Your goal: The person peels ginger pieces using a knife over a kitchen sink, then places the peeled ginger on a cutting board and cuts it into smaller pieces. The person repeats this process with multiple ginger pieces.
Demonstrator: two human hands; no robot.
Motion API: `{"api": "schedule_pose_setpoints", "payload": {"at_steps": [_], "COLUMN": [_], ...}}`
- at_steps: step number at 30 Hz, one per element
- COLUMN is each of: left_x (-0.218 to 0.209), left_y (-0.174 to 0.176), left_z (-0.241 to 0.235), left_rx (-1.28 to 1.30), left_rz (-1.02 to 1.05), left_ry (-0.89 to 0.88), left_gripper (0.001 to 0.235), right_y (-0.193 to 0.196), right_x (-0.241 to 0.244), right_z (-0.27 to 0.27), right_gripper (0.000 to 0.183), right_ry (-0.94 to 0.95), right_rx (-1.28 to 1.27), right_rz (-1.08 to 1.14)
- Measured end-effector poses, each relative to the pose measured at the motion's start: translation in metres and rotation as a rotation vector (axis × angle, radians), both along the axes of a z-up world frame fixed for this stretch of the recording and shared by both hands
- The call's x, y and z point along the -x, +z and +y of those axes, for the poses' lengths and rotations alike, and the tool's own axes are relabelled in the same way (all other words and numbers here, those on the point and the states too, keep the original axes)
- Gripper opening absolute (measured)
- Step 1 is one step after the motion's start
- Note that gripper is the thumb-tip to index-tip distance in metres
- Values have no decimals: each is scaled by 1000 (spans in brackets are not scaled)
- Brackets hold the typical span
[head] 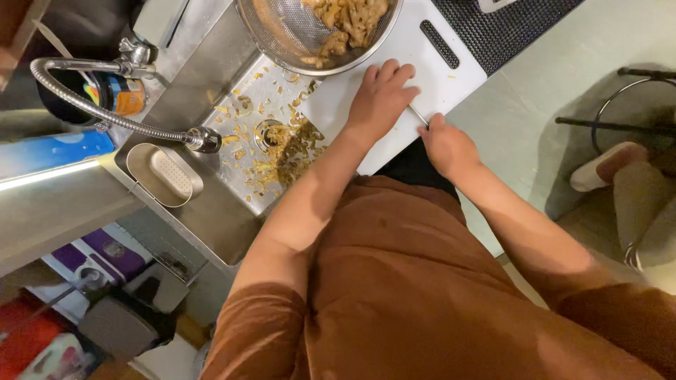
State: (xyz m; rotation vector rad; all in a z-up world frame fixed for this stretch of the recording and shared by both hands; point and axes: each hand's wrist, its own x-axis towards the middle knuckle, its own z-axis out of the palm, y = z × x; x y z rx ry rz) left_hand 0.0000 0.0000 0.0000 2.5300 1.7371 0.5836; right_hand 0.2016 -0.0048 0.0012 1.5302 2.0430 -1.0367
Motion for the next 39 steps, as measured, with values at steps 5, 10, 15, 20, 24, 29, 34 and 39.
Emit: {"api": "schedule_pose_setpoints", "payload": {"at_steps": [5, 10, 15, 20, 24, 29, 34, 39], "left_x": [0, 2, -13, -29, 0, 89, 146, 134], "left_y": [-5, -39, -3, 107, 158, 80, -10, 34], "left_z": [1, -6, 3, 65, 111, 105, 101, 101], "left_rx": [-159, 32, 78, -37, 174, 96, 495, 622], "left_rz": [48, 32, -381, -836, -796, -619, -202, -517], "left_ry": [-29, -57, 88, 128, 409, 643, 1021, 1021], "left_gripper": [16, 24, 21, 34, 47, 33, 54, 56], "right_y": [20, 26, 28, 35, 35, 46, 54, 66], "right_x": [-39, -99, -120, -111, -107, -111, -104, -89], "right_z": [-15, -32, -45, -48, -44, -42, -33, -26], "right_gripper": [40, 43, 44, 43, 43, 42, 40, 38], "right_ry": [28, 100, -6, -19, -24, -81, -115, -89], "right_rx": [-61, -129, -108, -93, -79, -146, -180, -196], "right_rz": [-48, -93, -96, -97, -109, -28, 3, 14]}}
